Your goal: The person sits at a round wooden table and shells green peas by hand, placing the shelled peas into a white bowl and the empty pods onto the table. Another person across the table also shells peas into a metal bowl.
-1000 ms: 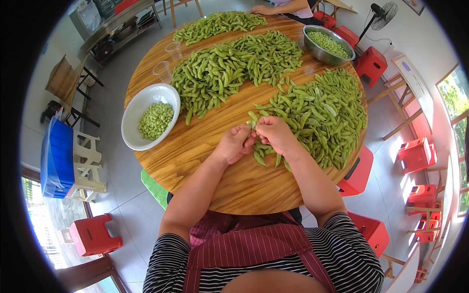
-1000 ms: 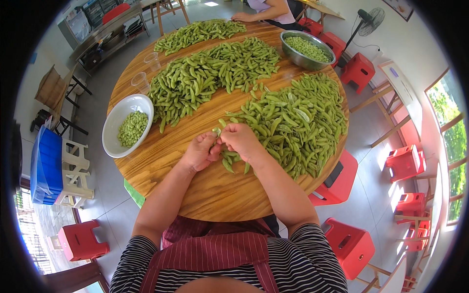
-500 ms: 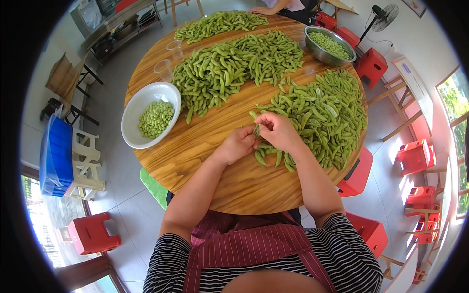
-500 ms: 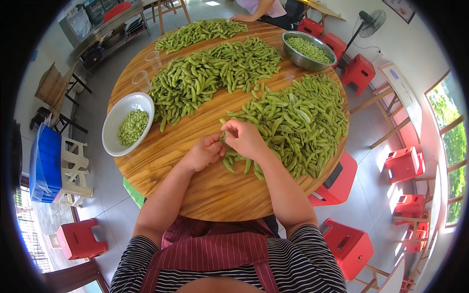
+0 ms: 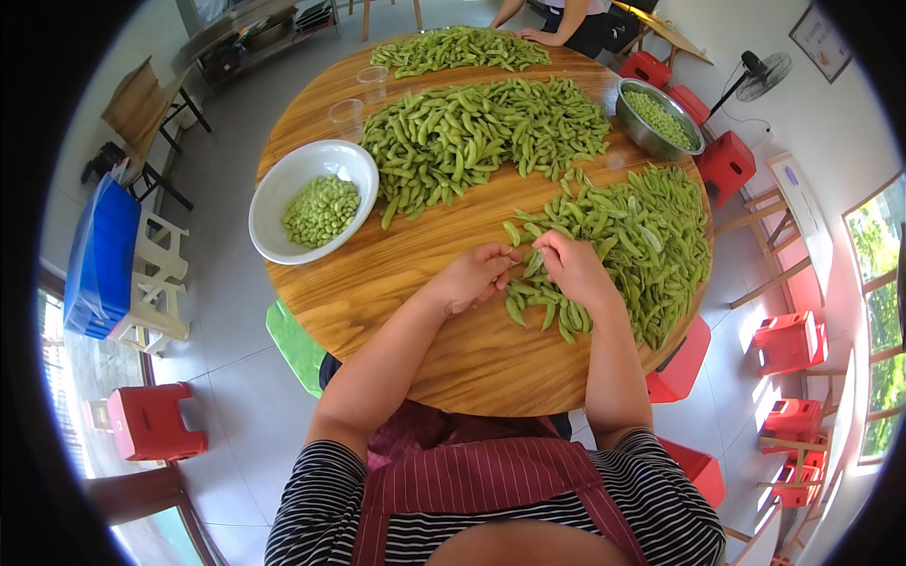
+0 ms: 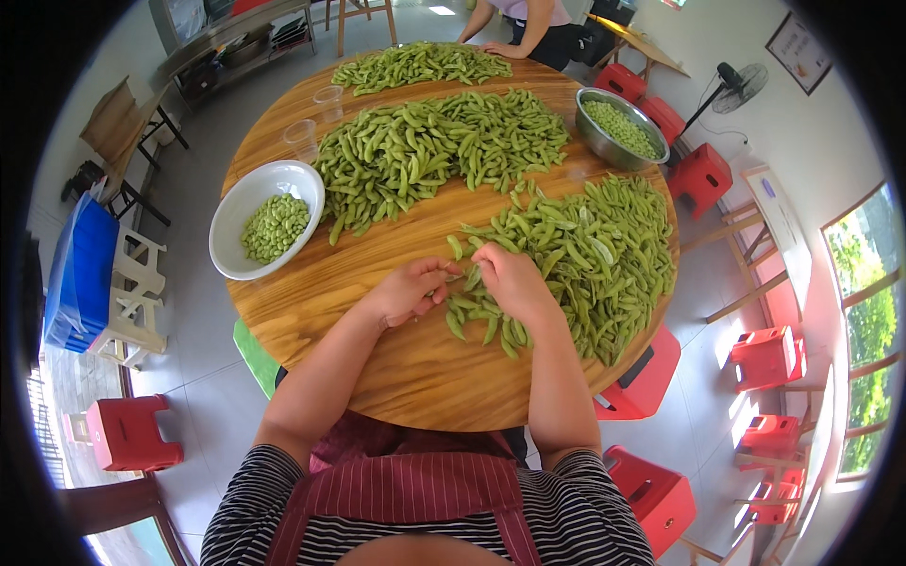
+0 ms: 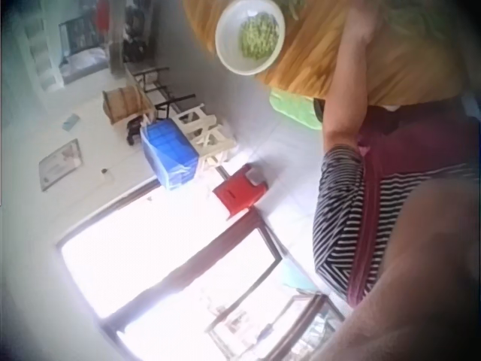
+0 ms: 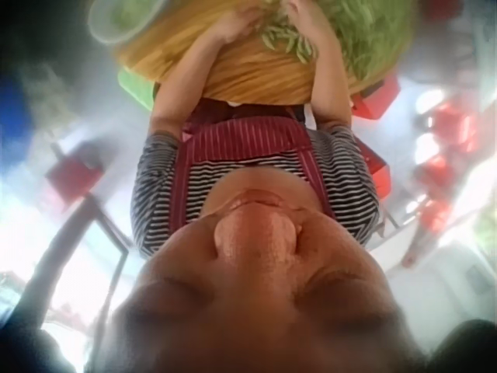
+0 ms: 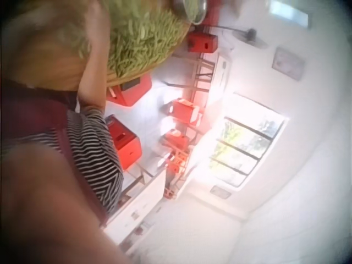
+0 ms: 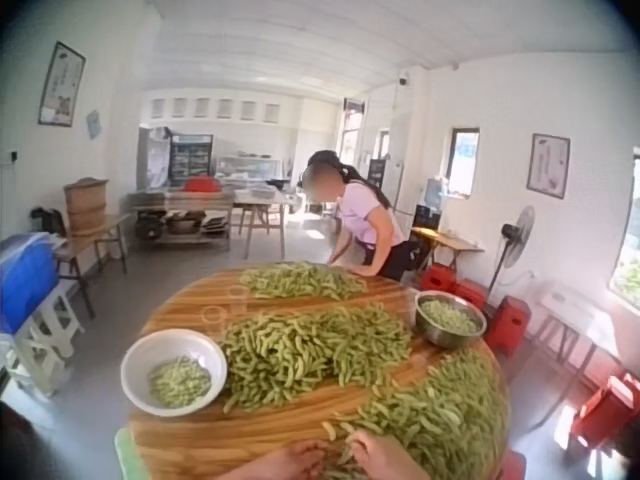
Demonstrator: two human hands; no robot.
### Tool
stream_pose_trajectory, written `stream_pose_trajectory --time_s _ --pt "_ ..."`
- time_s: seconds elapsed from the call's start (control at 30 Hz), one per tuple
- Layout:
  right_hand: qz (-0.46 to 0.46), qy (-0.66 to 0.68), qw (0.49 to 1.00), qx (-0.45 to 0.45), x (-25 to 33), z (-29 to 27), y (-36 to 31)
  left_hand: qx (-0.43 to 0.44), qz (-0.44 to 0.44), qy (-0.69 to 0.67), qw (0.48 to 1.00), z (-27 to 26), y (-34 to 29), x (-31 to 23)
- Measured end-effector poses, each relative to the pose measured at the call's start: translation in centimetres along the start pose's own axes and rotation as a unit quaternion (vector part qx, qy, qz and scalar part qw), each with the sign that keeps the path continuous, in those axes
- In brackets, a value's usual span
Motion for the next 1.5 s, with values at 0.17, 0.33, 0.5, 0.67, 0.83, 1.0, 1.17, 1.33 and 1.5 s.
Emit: stream_pose_trajectory --time_s 0.17,0.33,0.5,0.67,0.83,1.0,1.17,1.33,1.5 --pt "-0.004 -0.040 0.999 -0.023 -0.3 0.0 -0.1 -0.001 -0.013 -0.033 0.999 0.0 -0.7 -0.6" --pt "-0.049 -0.076 0.995 -0.048 1.8 0.2 -0.5 0.074 0.007 -0.081 0.994 0.3 0.7 1.3" --pt "-0.053 -0.119 0.991 -0.014 2.9 0.2 -0.6 0.073 -0.002 -0.087 0.994 0.4 0.4 1.1" --pt "-0.067 -0.007 0.994 0.085 5.1 2.3 -1.0 0.120 -0.057 -0.269 0.954 0.5 0.4 1.4" --pt "-0.052 -0.045 0.991 0.113 8.4 2.4 1.7 0.128 -0.041 -0.325 0.936 -0.2 0.7 1.0" --pt "-0.236 -0.214 0.948 0.026 10.2 5.4 8.1 0.115 -0.028 -0.227 0.967 0.2 1.2 1.5" --pt "-0.251 -0.349 0.902 0.044 9.5 10.5 12.4 0.127 -0.023 -0.235 0.963 0.1 1.7 1.9" --pt "-0.252 -0.369 0.892 0.072 9.9 11.2 11.8 0.096 -0.029 -0.240 0.966 -0.1 1.6 2.0" --pt "-0.221 -0.186 0.957 0.036 9.3 6.5 9.0 0.072 -0.013 -0.244 0.967 -0.4 1.5 1.6"
Point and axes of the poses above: each hand's wrist, its own y-axis towards the middle knuckle, its own z-axis out of the palm, x = y × z, the point moved 4 cm from there along y, towards the middle knuckle, and after that the axes turned 5 degrees about -x, right-handed, at the moved point
